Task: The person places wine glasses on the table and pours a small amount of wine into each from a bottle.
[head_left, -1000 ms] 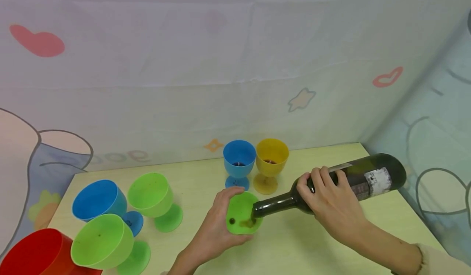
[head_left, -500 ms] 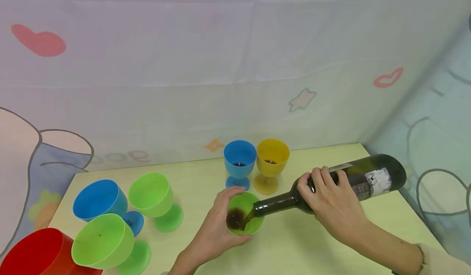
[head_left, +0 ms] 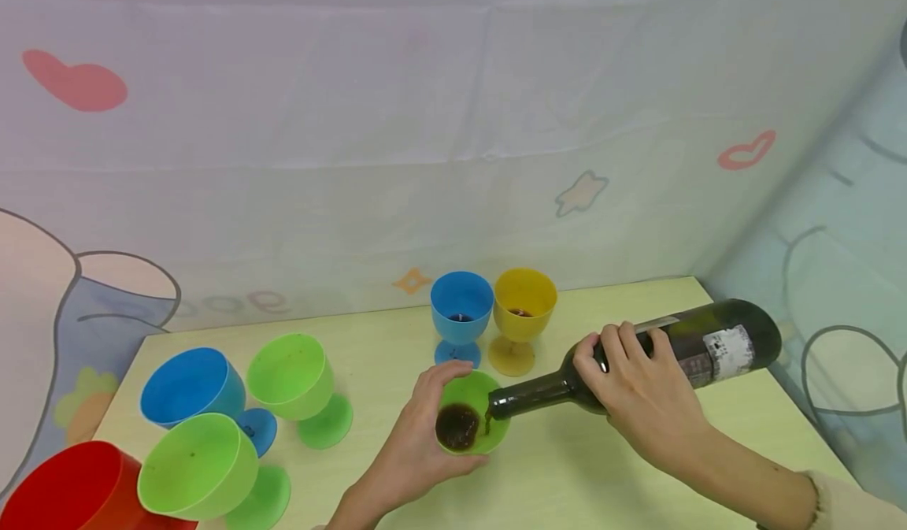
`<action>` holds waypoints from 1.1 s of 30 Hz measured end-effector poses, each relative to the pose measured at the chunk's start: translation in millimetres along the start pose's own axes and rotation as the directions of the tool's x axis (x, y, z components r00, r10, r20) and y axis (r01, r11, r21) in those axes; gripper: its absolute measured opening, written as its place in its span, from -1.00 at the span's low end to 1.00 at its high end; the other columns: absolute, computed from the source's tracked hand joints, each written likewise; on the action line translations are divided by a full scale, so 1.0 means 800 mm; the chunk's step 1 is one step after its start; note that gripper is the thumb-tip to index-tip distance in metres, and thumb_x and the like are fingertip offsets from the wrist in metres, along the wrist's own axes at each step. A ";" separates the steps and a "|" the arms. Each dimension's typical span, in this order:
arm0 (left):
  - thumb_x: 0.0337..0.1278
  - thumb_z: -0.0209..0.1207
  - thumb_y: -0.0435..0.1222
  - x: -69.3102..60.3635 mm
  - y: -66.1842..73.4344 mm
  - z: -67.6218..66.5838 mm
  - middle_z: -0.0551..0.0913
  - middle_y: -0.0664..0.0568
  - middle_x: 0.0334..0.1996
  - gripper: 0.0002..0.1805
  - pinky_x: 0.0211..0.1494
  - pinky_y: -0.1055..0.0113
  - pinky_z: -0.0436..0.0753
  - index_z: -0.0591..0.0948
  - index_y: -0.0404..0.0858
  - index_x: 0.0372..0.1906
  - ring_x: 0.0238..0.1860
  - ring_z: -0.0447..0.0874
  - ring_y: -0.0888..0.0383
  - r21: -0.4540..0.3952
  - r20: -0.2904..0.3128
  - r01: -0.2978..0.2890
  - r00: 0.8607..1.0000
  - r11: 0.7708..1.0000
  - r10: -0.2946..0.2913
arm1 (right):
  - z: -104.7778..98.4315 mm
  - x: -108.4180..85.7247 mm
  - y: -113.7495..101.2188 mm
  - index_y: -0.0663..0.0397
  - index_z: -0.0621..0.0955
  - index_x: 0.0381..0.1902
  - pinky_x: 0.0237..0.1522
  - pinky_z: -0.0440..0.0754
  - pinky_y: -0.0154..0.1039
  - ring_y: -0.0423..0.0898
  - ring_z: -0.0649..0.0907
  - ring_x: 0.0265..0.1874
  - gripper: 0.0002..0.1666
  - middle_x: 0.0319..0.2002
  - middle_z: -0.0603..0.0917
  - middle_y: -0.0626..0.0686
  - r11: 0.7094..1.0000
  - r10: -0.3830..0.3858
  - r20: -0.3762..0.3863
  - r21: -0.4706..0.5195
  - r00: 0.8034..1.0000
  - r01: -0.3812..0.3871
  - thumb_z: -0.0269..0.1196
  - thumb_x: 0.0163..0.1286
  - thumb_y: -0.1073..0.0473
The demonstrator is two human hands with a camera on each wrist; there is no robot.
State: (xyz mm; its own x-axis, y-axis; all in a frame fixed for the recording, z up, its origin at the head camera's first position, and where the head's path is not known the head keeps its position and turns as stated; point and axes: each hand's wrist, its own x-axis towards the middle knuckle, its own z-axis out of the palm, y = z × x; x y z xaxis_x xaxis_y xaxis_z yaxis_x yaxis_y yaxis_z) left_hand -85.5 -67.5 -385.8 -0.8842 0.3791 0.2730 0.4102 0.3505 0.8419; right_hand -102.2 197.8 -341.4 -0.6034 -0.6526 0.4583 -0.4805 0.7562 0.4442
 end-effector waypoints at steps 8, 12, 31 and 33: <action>-0.52 0.49 -0.43 -0.002 0.001 0.000 0.27 0.11 0.19 -0.03 0.18 -0.03 0.29 0.26 -0.20 0.21 0.20 0.22 0.11 -0.006 -0.006 0.005 1.000 1.000 -0.005 | 0.000 -0.001 -0.001 0.29 0.37 -0.23 -0.42 0.43 0.09 0.20 0.46 -0.41 -0.41 -0.39 0.43 0.31 1.000 -0.006 0.002 0.002 1.000 0.006 0.38 -0.27 0.30; -0.53 0.49 -0.43 -0.003 0.001 0.000 0.28 0.12 0.19 -0.03 0.19 -0.01 0.29 0.27 -0.20 0.21 0.21 0.22 0.11 -0.003 -0.010 0.002 1.000 1.000 -0.002 | 0.001 -0.001 -0.002 0.30 0.37 -0.23 -0.44 0.42 0.10 0.21 0.45 -0.42 -0.37 -0.39 0.42 0.31 1.000 -0.006 0.000 0.022 1.000 0.006 0.39 -0.33 0.28; -0.51 0.50 -0.41 -0.005 -0.001 -0.002 0.28 0.10 0.21 -0.04 0.19 -0.02 0.29 0.28 -0.18 0.21 0.22 0.23 0.11 -0.006 -0.021 -0.039 0.999 0.999 0.038 | 0.005 -0.014 -0.016 0.26 0.36 -0.21 -0.40 0.41 0.10 0.14 0.46 -0.43 -0.01 -0.38 0.45 0.24 0.991 0.080 0.093 0.104 0.992 -0.090 0.58 -0.65 -0.02; -0.50 0.49 -0.41 -0.005 -0.002 -0.002 0.28 0.09 0.21 -0.05 0.19 -0.02 0.29 0.28 -0.17 0.21 0.22 0.23 0.11 -0.007 -0.021 -0.045 0.999 0.999 0.045 | 0.007 -0.015 -0.018 0.25 0.36 -0.21 -0.40 0.40 0.09 0.13 0.47 -0.43 -0.07 -0.39 0.45 0.23 0.987 0.098 0.107 0.117 0.989 -0.111 0.55 -0.60 0.02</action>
State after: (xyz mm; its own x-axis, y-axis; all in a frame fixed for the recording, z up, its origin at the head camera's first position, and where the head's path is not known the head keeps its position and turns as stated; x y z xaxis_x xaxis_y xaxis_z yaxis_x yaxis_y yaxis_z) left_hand -83.0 -71.3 -387.3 -0.8693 0.3767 0.3201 0.4481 0.3270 0.8320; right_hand -91.4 194.9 -357.9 -0.7122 -0.5663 0.4149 -0.4820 0.8241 0.2975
